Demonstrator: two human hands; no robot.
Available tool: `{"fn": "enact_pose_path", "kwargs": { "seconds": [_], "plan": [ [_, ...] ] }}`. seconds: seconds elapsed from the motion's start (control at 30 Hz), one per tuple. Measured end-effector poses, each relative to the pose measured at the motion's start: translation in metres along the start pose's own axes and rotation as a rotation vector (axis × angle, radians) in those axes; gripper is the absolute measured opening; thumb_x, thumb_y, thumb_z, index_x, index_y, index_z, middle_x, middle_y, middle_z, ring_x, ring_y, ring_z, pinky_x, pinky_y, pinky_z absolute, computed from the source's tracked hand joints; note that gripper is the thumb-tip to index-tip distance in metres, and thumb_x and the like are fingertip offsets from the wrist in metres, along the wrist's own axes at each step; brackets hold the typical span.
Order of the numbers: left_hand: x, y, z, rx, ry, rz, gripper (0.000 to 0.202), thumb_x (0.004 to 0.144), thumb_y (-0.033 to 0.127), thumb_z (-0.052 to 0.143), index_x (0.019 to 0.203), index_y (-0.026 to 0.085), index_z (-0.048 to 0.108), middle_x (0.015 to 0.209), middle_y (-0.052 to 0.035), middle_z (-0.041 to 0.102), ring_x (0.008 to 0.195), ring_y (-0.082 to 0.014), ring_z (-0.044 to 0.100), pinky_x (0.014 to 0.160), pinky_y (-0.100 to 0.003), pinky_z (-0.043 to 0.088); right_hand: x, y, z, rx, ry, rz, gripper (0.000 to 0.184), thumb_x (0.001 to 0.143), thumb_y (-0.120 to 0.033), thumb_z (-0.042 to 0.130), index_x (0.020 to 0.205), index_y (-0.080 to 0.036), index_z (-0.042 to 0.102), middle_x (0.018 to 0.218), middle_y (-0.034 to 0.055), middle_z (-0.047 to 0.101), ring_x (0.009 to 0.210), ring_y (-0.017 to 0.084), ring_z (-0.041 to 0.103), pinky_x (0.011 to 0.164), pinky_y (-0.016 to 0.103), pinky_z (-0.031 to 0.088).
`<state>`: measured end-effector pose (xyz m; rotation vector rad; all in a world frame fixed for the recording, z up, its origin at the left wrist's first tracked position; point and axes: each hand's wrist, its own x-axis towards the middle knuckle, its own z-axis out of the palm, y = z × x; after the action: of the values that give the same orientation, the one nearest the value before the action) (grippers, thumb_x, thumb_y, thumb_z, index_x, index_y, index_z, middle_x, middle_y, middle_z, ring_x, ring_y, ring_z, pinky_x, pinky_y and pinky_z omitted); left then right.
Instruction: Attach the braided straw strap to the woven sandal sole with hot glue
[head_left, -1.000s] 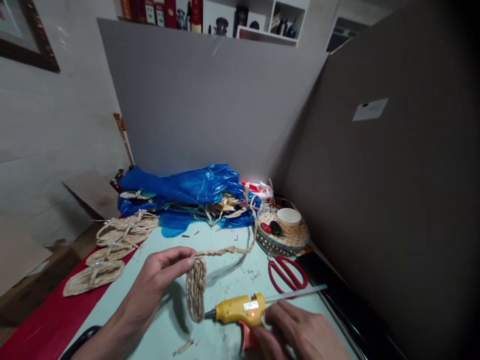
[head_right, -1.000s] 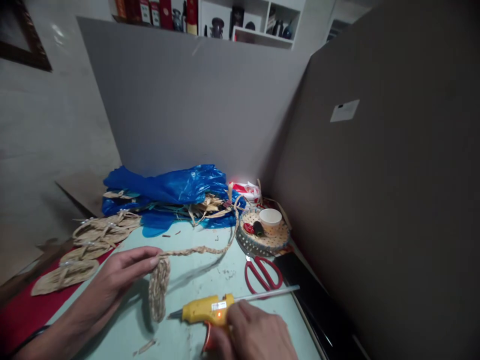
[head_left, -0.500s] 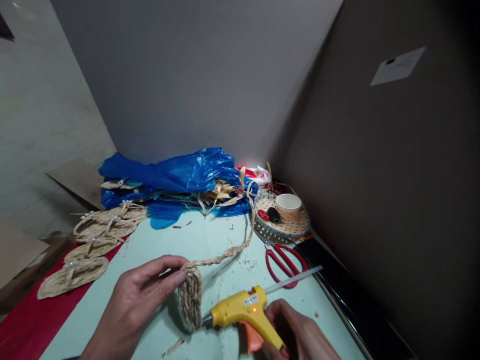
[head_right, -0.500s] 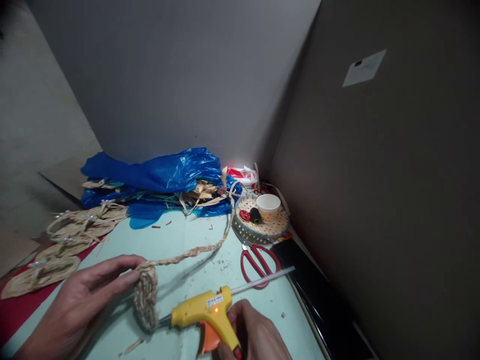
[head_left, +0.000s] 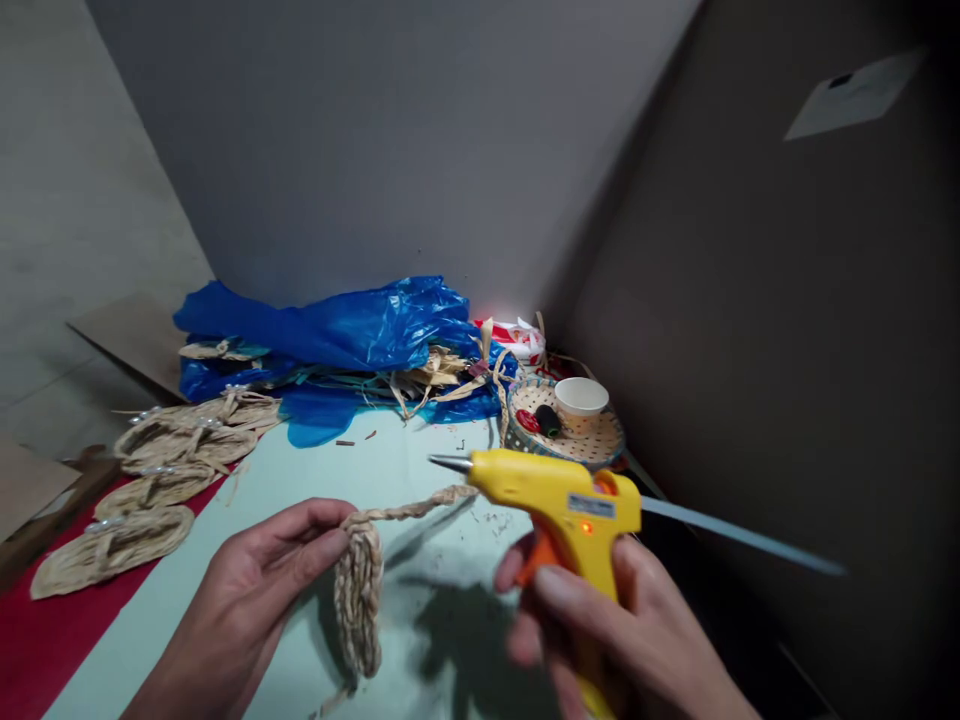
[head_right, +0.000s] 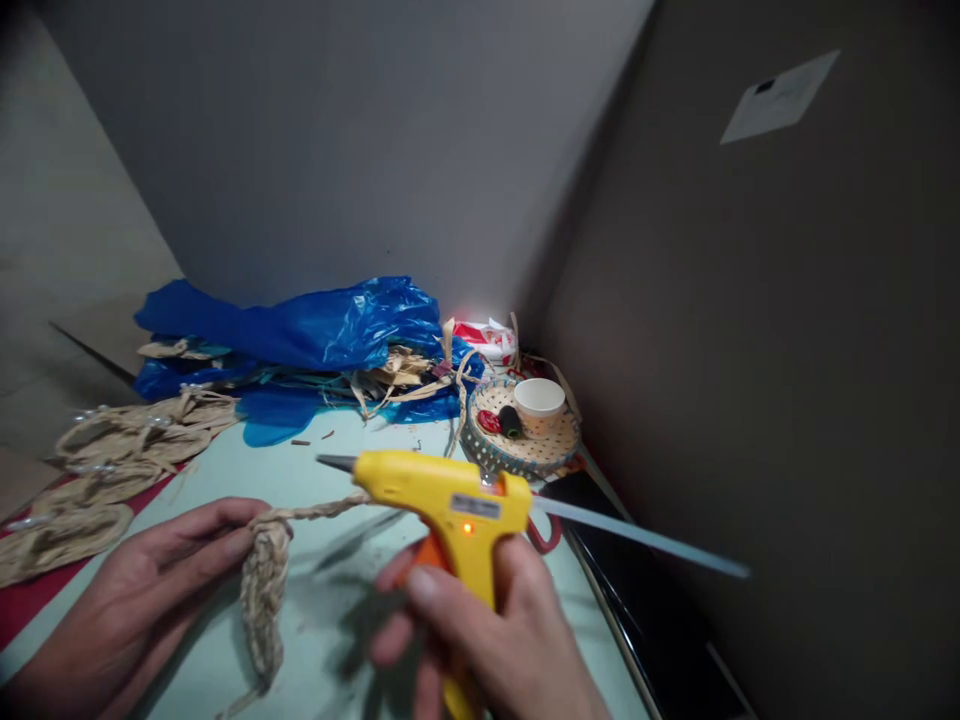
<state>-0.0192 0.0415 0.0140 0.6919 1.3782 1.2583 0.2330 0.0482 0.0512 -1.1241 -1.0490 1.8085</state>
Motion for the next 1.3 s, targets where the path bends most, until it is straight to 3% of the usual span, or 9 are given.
{"fn": "enact_pose_path", "kwargs": {
  "seconds": [0.07,0.13,0.3,0.43,0.6,0.8,0.97,1.13,1.3],
  "plan": [
    [-0.002,-0.005,0.0,0.034,-0.055,-0.018,0.037,0.063,0.051,0.09,0.089,0.028,0.079,0.088,-0.0018,0.081,0.08,-0.0245,0.076,0.065,-0.027,0.062,0.017,-0.001,0.015,0.013,-0.026,-0.109,0.043,0.074,-0.052,0.087,0.099,-0.02,0.075,0.091,0.0067,0.076,0.054,0.012,0.065,0.043,0.019,0.051],
    [-0.005,-0.009,0.0,0.081,-0.086,-0.006,0.034,0.067,0.052,0.088,0.09,0.028,0.079,0.087,-0.0016,0.082,0.083,-0.0252,0.077,0.068,-0.025,0.062,0.032,0.002,0.025,-0.027,-0.047,-0.106,0.042,0.072,-0.05,0.089,0.093,-0.016,0.074,0.101,0.0067,0.075,0.051,0.008,0.063,0.046,0.019,0.054],
    [-0.011,-0.011,0.006,0.21,0.012,0.031,0.036,0.063,0.056,0.088,0.083,0.028,0.082,0.084,-0.0012,0.083,0.08,-0.0234,0.076,0.068,-0.022,0.06,0.051,0.011,0.032,-0.055,0.03,-0.077,0.044,0.072,-0.048,0.087,0.096,-0.014,0.073,0.09,0.0027,0.075,0.037,0.002,0.058,0.038,0.013,0.038],
    [-0.014,-0.015,0.013,0.279,0.125,0.107,0.032,0.057,0.059,0.088,0.075,0.033,0.084,0.082,0.0009,0.083,0.083,-0.0265,0.078,0.076,-0.026,0.063,0.056,0.009,0.036,-0.022,0.066,-0.12,0.034,0.073,-0.04,0.086,0.091,-0.015,0.072,0.08,-0.0011,0.072,0.038,0.003,0.058,0.038,0.012,0.039],
    [-0.016,-0.02,0.013,0.375,0.18,0.152,0.031,0.06,0.053,0.086,0.085,0.036,0.083,0.076,0.002,0.082,0.075,-0.0275,0.078,0.069,-0.031,0.064,0.059,0.011,0.043,0.042,0.067,-0.177,0.027,0.072,-0.033,0.087,0.084,-0.016,0.069,0.07,-0.0053,0.067,0.039,0.003,0.055,0.04,0.012,0.043],
    [-0.018,-0.016,0.016,0.524,0.117,0.315,0.006,0.069,0.043,0.079,0.072,0.042,0.084,0.078,0.0043,0.081,0.077,-0.0236,0.075,0.075,-0.028,0.06,0.059,0.017,0.044,0.065,0.044,-0.195,0.025,0.074,-0.032,0.086,0.08,-0.016,0.069,0.068,-0.0058,0.065,0.04,0.003,0.053,0.039,0.011,0.042],
    [-0.022,-0.019,0.017,0.48,0.114,0.333,0.008,0.065,0.038,0.08,0.065,0.045,0.082,0.08,0.0077,0.083,0.081,-0.0252,0.076,0.078,-0.032,0.062,0.062,0.013,0.051,0.068,-0.012,-0.187,0.027,0.074,-0.034,0.086,0.079,-0.016,0.067,0.067,-0.0062,0.061,0.04,0.003,0.05,0.037,0.013,0.042],
    [-0.025,-0.028,0.015,0.41,0.182,0.136,0.03,0.061,0.05,0.086,0.087,0.039,0.08,0.076,0.0049,0.083,0.077,-0.0279,0.08,0.071,-0.031,0.065,0.065,0.013,0.053,0.064,-0.069,-0.192,0.028,0.078,-0.037,0.084,0.079,-0.017,0.065,0.065,-0.0068,0.059,0.042,0.004,0.05,0.038,0.012,0.041],
    [-0.019,-0.033,0.001,0.502,-0.016,0.319,0.031,0.077,0.056,0.075,0.105,0.042,0.078,0.085,0.0091,0.084,0.082,-0.0186,0.081,0.078,-0.021,0.064,0.071,0.017,0.051,0.047,-0.155,-0.15,0.034,0.077,-0.045,0.083,0.085,-0.017,0.066,0.067,-0.0061,0.059,0.043,0.005,0.053,0.04,0.014,0.046]
  ]
}}
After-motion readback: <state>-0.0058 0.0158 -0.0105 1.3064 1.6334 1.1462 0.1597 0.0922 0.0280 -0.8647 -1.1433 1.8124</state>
